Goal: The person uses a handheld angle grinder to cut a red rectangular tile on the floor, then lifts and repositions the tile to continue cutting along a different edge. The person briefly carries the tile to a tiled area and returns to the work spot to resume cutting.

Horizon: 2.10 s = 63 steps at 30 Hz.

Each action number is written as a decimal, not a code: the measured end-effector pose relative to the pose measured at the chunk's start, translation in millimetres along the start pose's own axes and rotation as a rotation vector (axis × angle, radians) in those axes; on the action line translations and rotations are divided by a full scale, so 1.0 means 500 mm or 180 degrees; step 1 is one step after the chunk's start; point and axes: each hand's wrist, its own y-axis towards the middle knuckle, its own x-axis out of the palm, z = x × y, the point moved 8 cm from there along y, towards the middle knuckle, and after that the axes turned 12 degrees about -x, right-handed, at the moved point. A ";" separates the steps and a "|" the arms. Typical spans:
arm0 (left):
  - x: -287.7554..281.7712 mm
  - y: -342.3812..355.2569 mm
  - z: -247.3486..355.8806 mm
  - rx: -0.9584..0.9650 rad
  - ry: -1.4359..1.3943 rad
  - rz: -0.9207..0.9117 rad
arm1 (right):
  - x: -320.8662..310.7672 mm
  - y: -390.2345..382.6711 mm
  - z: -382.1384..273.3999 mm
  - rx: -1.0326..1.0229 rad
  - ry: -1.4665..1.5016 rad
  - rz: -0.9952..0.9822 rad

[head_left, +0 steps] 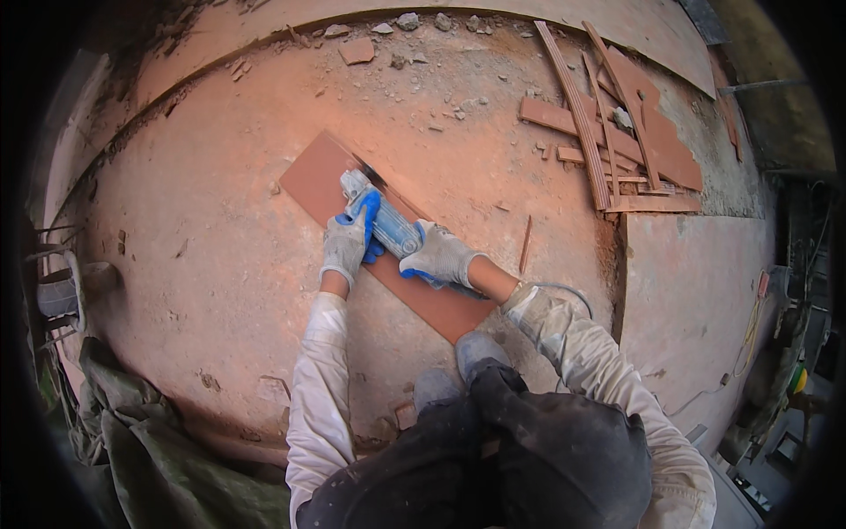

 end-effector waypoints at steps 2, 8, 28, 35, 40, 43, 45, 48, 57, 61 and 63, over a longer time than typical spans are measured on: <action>0.001 -0.004 0.007 0.0098 -0.0058 -0.0042 | 0.002 0.004 0.006 -0.0055 -0.0055 0.0002; 0.002 -0.005 0.013 0.0099 -0.0079 -0.0086 | 0.001 0.009 0.014 0.0045 -0.0188 -0.0085; 0.002 0.006 0.023 0.0025 0.0000 -0.0093 | -0.011 0.013 0.003 0.0223 -0.0113 -0.0213; 0.001 -0.001 0.027 -0.0008 0.0036 -0.0052 | -0.011 0.010 0.004 0.0208 -0.0133 -0.0124; 0.003 0.005 0.024 0.0014 0.0083 -0.0062 | -0.009 0.016 0.008 0.0116 -0.0252 -0.0051; 0.003 0.010 0.020 -0.0017 0.0088 -0.0051 | -0.008 0.014 0.005 0.0099 -0.0143 -0.0055; 0.003 0.011 0.018 -0.0012 0.0020 -0.0074 | -0.011 0.011 0.002 0.0110 -0.0172 -0.0043; 0.004 0.012 0.017 0.0008 -0.0020 -0.0119 | -0.011 0.008 0.003 0.0179 -0.0068 -0.0114; 0.000 0.008 0.024 0.0101 0.0018 -0.0163 | 0.002 0.023 0.027 -0.0014 -0.0198 -0.0050; -0.003 0.011 0.021 0.0087 0.0200 -0.0052 | -0.004 0.020 0.017 -0.0114 -0.0291 0.0021; 0.001 0.015 0.016 0.0001 0.0156 -0.0091 | -0.005 0.016 0.013 -0.0046 -0.0151 -0.0025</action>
